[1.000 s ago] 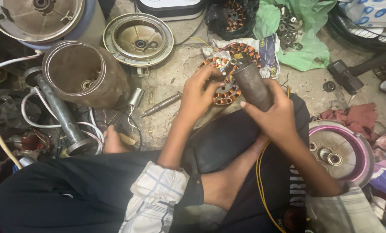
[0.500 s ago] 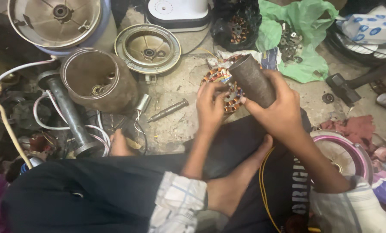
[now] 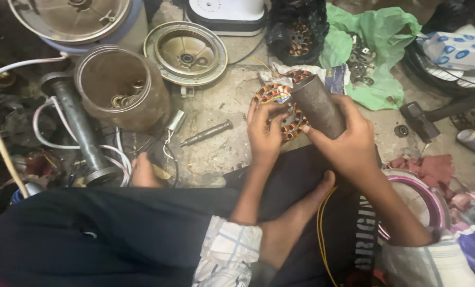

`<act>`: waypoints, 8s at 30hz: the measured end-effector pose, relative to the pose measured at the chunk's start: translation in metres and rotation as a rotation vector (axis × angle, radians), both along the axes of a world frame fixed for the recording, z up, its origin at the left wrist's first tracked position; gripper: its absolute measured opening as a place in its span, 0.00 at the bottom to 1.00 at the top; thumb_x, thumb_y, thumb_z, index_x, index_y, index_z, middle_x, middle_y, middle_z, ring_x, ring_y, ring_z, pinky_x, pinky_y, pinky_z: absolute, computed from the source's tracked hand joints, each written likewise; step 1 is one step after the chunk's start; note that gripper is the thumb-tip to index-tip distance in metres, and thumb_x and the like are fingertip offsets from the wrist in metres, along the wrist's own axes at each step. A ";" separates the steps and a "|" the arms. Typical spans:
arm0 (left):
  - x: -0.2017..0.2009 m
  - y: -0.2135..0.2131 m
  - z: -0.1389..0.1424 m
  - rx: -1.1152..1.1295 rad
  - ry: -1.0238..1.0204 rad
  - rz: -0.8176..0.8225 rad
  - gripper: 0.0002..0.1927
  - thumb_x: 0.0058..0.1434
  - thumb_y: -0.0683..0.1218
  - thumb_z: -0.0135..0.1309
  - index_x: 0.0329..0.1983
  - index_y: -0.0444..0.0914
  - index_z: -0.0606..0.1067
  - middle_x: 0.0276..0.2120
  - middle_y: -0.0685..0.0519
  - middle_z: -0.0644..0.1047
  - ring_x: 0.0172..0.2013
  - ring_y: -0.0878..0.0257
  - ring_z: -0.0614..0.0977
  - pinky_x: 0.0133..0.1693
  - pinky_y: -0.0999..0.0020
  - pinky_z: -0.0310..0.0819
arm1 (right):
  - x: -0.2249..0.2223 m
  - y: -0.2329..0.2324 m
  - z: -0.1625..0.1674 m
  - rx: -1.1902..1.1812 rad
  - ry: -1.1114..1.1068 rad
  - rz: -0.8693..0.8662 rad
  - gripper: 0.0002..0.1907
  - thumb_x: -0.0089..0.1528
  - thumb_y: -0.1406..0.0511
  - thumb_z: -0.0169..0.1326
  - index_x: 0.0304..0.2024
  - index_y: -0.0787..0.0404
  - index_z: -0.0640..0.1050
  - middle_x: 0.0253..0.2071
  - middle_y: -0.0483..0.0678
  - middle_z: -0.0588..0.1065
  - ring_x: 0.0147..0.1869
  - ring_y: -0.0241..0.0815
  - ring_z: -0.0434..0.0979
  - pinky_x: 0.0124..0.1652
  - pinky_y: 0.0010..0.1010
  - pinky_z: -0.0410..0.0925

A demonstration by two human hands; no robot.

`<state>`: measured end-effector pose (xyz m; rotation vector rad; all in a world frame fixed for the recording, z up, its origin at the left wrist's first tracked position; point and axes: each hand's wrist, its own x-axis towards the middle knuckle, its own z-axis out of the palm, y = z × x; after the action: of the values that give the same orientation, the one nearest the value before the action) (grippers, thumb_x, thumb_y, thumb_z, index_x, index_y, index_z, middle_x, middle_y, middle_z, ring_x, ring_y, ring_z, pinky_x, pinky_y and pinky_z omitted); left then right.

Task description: The person sits on the workshop floor with a ceiling fan motor stator on their lap. They hold a metal cylindrical sleeve over the rotor shaft and strike it with a hammer to drive the shaft into the stator, repositioning the assembly and repeating the hammering on the other end.

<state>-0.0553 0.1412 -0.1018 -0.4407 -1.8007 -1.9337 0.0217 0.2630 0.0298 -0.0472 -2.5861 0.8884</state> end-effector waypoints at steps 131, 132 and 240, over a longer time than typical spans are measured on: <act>0.007 -0.029 0.051 -0.219 0.128 -0.094 0.06 0.60 0.36 0.58 0.41 0.35 0.76 0.40 0.48 0.79 0.44 0.49 0.80 0.47 0.58 0.73 | 0.042 0.005 0.000 -0.087 0.046 -0.020 0.32 0.56 0.63 0.69 0.58 0.70 0.71 0.44 0.56 0.80 0.49 0.42 0.82 0.48 0.34 0.73; 0.007 -0.028 0.050 -0.218 0.122 -0.095 0.06 0.60 0.36 0.57 0.40 0.35 0.76 0.40 0.48 0.79 0.44 0.49 0.80 0.47 0.58 0.73 | 0.041 0.004 0.001 -0.085 0.033 -0.034 0.32 0.56 0.62 0.69 0.58 0.69 0.71 0.43 0.56 0.80 0.48 0.41 0.83 0.48 0.33 0.73; 0.009 -0.018 0.033 -0.277 0.062 -0.074 0.07 0.61 0.35 0.59 0.42 0.32 0.77 0.43 0.44 0.79 0.43 0.52 0.82 0.44 0.61 0.76 | 0.061 0.005 -0.009 -0.217 -0.129 -0.087 0.33 0.54 0.58 0.67 0.58 0.61 0.72 0.43 0.58 0.80 0.47 0.53 0.85 0.45 0.39 0.75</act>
<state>-0.0459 0.1235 -0.0689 -0.6595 -2.0456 -1.7010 0.0828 0.2677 0.0209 -0.2841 -2.5696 1.1645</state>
